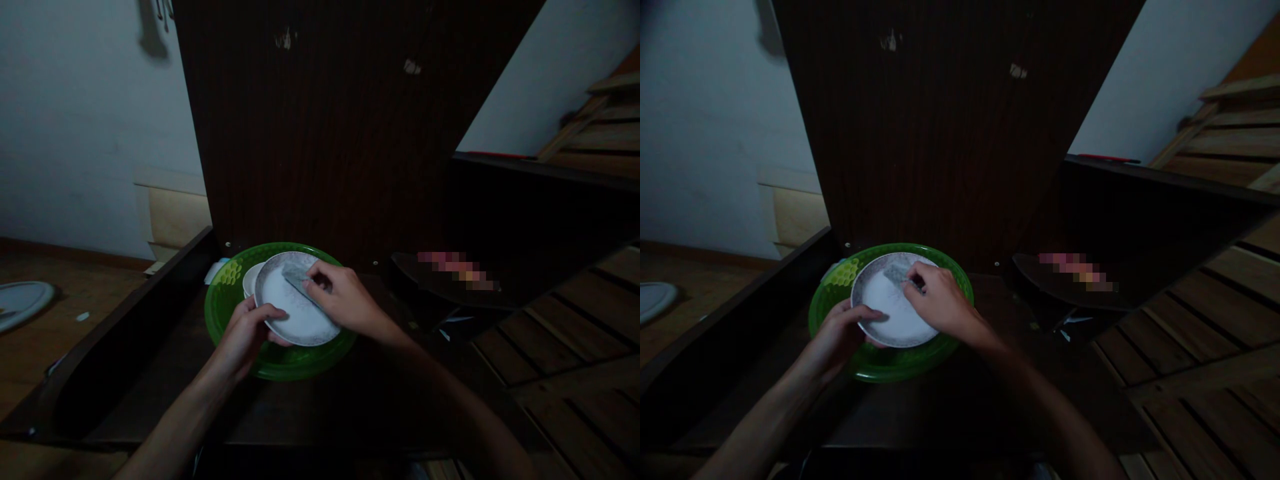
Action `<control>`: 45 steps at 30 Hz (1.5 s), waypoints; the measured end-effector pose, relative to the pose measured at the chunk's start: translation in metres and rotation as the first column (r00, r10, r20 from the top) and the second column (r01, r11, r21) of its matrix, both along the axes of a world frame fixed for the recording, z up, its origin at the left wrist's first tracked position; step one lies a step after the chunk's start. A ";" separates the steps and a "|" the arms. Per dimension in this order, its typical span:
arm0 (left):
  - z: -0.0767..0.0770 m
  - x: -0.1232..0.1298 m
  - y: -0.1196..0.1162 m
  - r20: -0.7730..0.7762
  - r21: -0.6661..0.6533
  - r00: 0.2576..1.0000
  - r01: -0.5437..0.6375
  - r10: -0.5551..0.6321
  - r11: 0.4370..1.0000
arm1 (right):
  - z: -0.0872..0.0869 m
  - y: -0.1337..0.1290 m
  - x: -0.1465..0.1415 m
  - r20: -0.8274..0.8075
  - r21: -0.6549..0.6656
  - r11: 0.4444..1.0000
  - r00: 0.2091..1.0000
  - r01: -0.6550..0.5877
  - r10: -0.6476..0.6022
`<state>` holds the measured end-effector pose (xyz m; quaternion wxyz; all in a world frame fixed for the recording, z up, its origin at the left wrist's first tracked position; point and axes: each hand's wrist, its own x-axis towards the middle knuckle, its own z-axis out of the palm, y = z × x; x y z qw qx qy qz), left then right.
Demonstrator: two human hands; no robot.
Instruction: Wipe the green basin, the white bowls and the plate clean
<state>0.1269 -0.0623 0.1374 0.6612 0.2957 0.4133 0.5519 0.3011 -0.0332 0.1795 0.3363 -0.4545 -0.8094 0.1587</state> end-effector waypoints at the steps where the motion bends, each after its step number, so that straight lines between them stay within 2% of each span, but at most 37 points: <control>1: 0.000 -0.001 0.000 0.000 -0.003 1.000 -0.006 0.006 1.000 | 0.003 0.004 0.004 -0.126 -0.041 0.999 0.992 -0.002 -0.004; 3: 0.000 -0.002 0.001 -0.005 -0.010 1.000 -0.012 0.012 1.000 | 0.008 0.013 0.015 -0.313 -0.121 0.993 0.948 0.014 -0.052; 6: -0.002 -0.004 0.002 -0.016 -0.013 1.000 -0.010 0.010 1.000 | 0.017 0.023 0.034 -0.393 -0.154 0.978 0.900 0.138 -0.189; 9: -0.004 -0.005 0.003 -0.026 -0.004 1.000 -0.010 0.010 1.000 | 0.024 0.026 0.050 -0.408 0.014 0.933 0.854 0.360 -0.324; 12: -0.005 -0.006 0.003 -0.035 0.001 0.999 0.002 -0.002 1.000 | 0.026 0.022 0.056 -0.472 0.224 0.807 0.785 0.547 -0.401; 14: -0.005 -0.005 0.003 -0.034 0.008 0.999 0.009 -0.009 1.000 | 0.022 0.017 0.053 -0.447 0.328 0.743 0.788 0.584 -0.422; 15: -0.005 -0.005 0.003 -0.032 0.012 0.999 0.014 -0.014 1.000 | 0.018 0.016 0.050 -0.400 0.358 0.744 0.813 0.564 -0.424; 16: -0.005 -0.004 0.002 -0.029 0.016 0.999 0.022 -0.021 1.000 | 0.014 0.014 0.046 -0.333 0.368 0.772 0.849 0.518 -0.410; 18: -0.007 -0.003 0.001 -0.021 0.019 0.999 0.043 -0.042 0.999 | 0.006 0.012 0.037 -0.181 0.340 0.869 0.932 0.360 -0.316; 20: -0.008 -0.001 0.000 -0.005 0.016 0.999 0.051 -0.051 0.999 | -0.001 0.012 0.030 -0.043 0.280 0.945 0.986 0.169 -0.164; 22: -0.008 -0.001 0.000 0.011 0.014 0.999 0.050 -0.050 0.999 | -0.005 0.013 0.026 0.051 0.236 0.971 0.997 0.037 -0.051; 23: -0.007 -0.002 -0.001 0.015 0.013 0.999 0.049 -0.050 0.999 | -0.006 0.014 0.026 0.079 0.235 0.972 0.996 0.011 -0.030; 27: -0.001 -0.004 -0.002 0.029 0.020 0.999 0.019 -0.020 1.000 | -0.010 0.018 0.029 0.111 0.265 0.964 0.993 0.012 -0.042; 29: 0.001 -0.004 -0.003 0.032 0.022 0.999 0.003 -0.003 1.000 | -0.014 0.019 0.030 0.102 0.203 0.979 0.994 0.028 -0.049; 32: -0.003 -0.005 -0.005 -0.017 0.050 0.999 0.045 -0.044 0.998 | -0.020 0.020 0.029 0.091 0.098 0.991 0.991 0.092 -0.101; 35: -0.009 -0.008 -0.005 -0.097 0.084 0.991 0.102 -0.094 0.991 | -0.024 0.021 0.028 0.133 0.082 0.992 0.986 0.092 -0.102; 38: -0.009 -0.011 -0.005 -0.144 0.077 0.984 0.117 -0.105 0.990 | -0.022 0.022 0.029 0.167 0.089 0.995 0.984 0.049 -0.064; 45: 0.005 -0.013 -0.006 -0.205 -0.016 0.976 0.078 -0.080 0.997 | -0.016 0.019 0.025 0.260 0.072 0.997 0.965 0.027 -0.045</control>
